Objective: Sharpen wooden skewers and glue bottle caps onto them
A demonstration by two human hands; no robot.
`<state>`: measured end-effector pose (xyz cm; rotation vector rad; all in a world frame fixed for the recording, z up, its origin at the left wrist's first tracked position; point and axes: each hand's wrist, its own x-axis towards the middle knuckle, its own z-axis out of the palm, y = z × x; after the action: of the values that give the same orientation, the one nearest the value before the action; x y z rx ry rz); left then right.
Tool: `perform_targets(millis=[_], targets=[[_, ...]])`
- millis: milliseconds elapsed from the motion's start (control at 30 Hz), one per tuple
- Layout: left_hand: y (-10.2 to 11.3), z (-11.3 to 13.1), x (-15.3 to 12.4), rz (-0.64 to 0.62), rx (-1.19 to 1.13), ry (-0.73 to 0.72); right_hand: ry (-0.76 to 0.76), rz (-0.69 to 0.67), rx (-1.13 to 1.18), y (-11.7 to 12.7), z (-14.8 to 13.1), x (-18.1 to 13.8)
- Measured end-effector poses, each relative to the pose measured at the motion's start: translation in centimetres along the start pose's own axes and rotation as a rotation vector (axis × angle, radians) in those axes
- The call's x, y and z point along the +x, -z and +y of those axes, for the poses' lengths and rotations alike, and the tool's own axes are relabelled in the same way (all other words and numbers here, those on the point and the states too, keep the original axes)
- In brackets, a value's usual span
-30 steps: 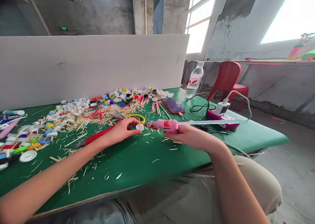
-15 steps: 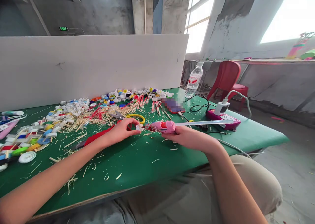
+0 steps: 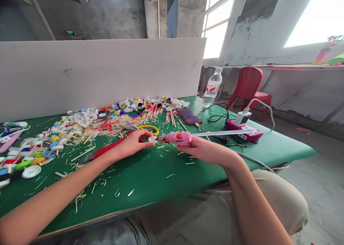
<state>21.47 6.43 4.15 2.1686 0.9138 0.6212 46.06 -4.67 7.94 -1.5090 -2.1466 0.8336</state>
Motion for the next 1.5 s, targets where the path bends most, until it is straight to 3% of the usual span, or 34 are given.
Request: perform_targets(millis=[667, 900, 1100, 1500], targets=[[-0.13, -0.15, 0.12, -0.004, -0.016, 0.040, -0.149, -0.009, -0.068, 0.13, -0.11, -0.28], [-0.17, -0.35, 0.21, -0.001, -0.029, 0.032, 0.002, -0.030, 0.067, 0.08, -0.19, 0.12], [-0.13, -0.26, 0.14, -0.001, -0.027, 0.027, -0.144, -0.014, -0.012, 0.17, 0.25, 0.06], [-0.06, 0.02, -0.04, -0.008, -0.017, 0.023, -0.081, -0.001, -0.065, 0.13, 0.73, 0.02]])
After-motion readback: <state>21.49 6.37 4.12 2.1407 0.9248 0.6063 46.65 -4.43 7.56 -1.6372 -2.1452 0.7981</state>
